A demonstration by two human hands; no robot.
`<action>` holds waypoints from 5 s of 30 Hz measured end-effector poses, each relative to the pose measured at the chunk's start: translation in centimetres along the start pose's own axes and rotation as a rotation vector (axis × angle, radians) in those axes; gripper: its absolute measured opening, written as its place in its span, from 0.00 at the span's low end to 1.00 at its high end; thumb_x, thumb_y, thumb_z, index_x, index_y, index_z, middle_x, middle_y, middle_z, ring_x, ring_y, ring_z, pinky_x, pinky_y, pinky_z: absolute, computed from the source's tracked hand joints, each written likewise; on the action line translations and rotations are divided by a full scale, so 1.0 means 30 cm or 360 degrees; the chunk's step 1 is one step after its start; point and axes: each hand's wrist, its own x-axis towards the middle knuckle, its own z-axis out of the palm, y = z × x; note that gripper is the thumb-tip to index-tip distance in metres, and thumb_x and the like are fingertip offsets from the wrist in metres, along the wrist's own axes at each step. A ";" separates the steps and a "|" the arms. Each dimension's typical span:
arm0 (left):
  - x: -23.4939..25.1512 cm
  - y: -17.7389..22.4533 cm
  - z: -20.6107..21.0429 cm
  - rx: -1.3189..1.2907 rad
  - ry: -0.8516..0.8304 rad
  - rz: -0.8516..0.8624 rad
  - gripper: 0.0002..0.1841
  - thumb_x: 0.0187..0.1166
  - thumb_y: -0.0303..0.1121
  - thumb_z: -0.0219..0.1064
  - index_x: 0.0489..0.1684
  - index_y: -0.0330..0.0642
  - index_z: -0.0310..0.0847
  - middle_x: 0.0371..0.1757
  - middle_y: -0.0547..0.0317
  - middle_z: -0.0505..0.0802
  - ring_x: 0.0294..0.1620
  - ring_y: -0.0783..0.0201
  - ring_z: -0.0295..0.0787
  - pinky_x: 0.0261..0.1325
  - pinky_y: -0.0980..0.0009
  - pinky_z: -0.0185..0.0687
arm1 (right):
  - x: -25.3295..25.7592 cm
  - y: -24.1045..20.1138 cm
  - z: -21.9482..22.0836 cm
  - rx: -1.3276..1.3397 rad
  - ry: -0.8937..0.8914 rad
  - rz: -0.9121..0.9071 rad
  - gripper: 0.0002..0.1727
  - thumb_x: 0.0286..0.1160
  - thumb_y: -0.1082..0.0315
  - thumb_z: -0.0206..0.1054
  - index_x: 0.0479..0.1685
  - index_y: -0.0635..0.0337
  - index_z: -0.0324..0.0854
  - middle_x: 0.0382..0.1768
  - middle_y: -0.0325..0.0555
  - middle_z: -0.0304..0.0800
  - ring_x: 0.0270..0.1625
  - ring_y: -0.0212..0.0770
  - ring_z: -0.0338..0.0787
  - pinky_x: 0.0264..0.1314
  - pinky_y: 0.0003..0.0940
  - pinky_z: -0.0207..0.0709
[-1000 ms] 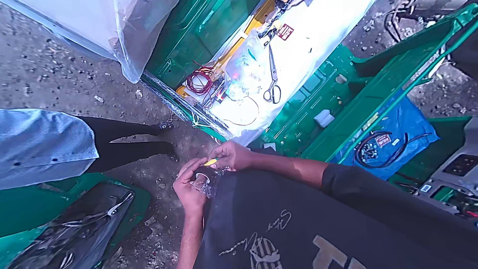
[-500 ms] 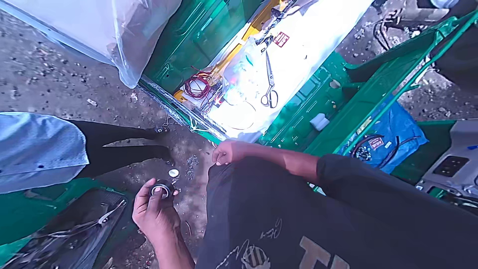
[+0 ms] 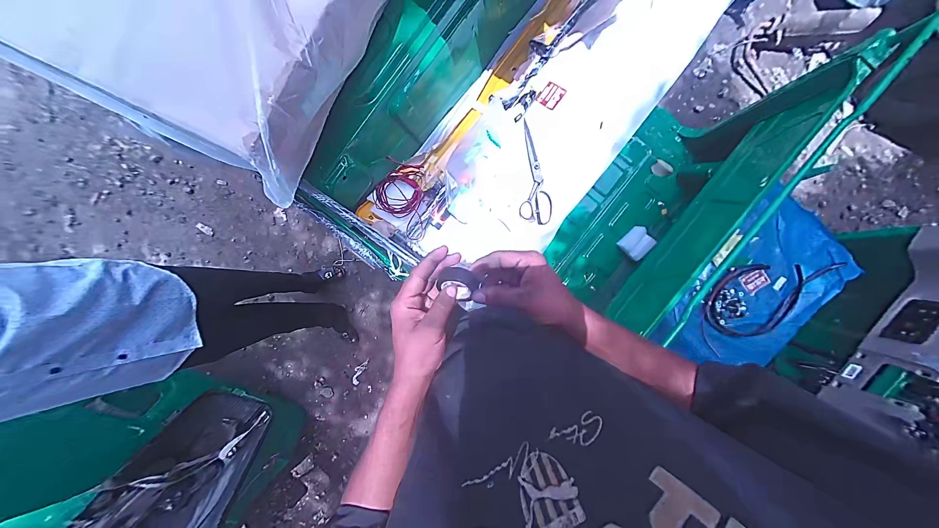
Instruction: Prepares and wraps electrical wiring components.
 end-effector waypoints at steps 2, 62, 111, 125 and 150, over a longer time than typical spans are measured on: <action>0.031 0.022 0.010 0.0111 -0.0070 0.0180 0.26 0.82 0.21 0.62 0.82 0.35 0.70 0.75 0.42 0.85 0.71 0.47 0.87 0.69 0.53 0.87 | -0.005 -0.013 0.024 -0.0217 0.0120 -0.0196 0.16 0.64 0.77 0.82 0.51 0.65 0.90 0.46 0.48 0.91 0.37 0.40 0.91 0.41 0.34 0.92; -0.234 0.225 0.089 0.0838 -0.0139 0.1063 0.28 0.68 0.25 0.78 0.71 0.48 0.82 0.73 0.53 0.88 0.73 0.49 0.86 0.72 0.51 0.89 | -0.274 -0.196 0.157 -0.0340 0.0036 -0.0770 0.12 0.71 0.70 0.79 0.49 0.67 0.89 0.46 0.48 0.93 0.47 0.36 0.91 0.51 0.33 0.90; -0.231 0.348 -0.387 0.1226 -0.0923 0.1000 0.26 0.64 0.50 0.79 0.54 0.38 0.91 0.52 0.49 0.96 0.55 0.65 0.94 0.55 0.73 0.90 | -0.307 -0.137 0.635 -0.1363 0.0509 -0.0659 0.09 0.82 0.69 0.68 0.47 0.64 0.92 0.46 0.47 0.97 0.53 0.33 0.94 0.59 0.25 0.87; -0.205 0.373 -0.532 0.1219 -0.1153 0.1078 0.25 0.65 0.49 0.79 0.53 0.38 0.91 0.52 0.48 0.96 0.53 0.65 0.94 0.54 0.72 0.90 | -0.281 -0.057 0.812 -0.1252 0.0725 -0.0601 0.09 0.82 0.70 0.68 0.46 0.64 0.92 0.46 0.47 0.97 0.54 0.33 0.94 0.60 0.25 0.87; -0.159 0.380 -0.548 0.1273 -0.1528 0.1041 0.28 0.62 0.51 0.81 0.50 0.35 0.92 0.51 0.43 0.96 0.57 0.61 0.94 0.63 0.68 0.87 | -0.297 -0.019 0.822 -0.1056 0.0749 -0.0804 0.07 0.75 0.74 0.71 0.42 0.67 0.94 0.38 0.51 0.96 0.45 0.38 0.95 0.54 0.34 0.86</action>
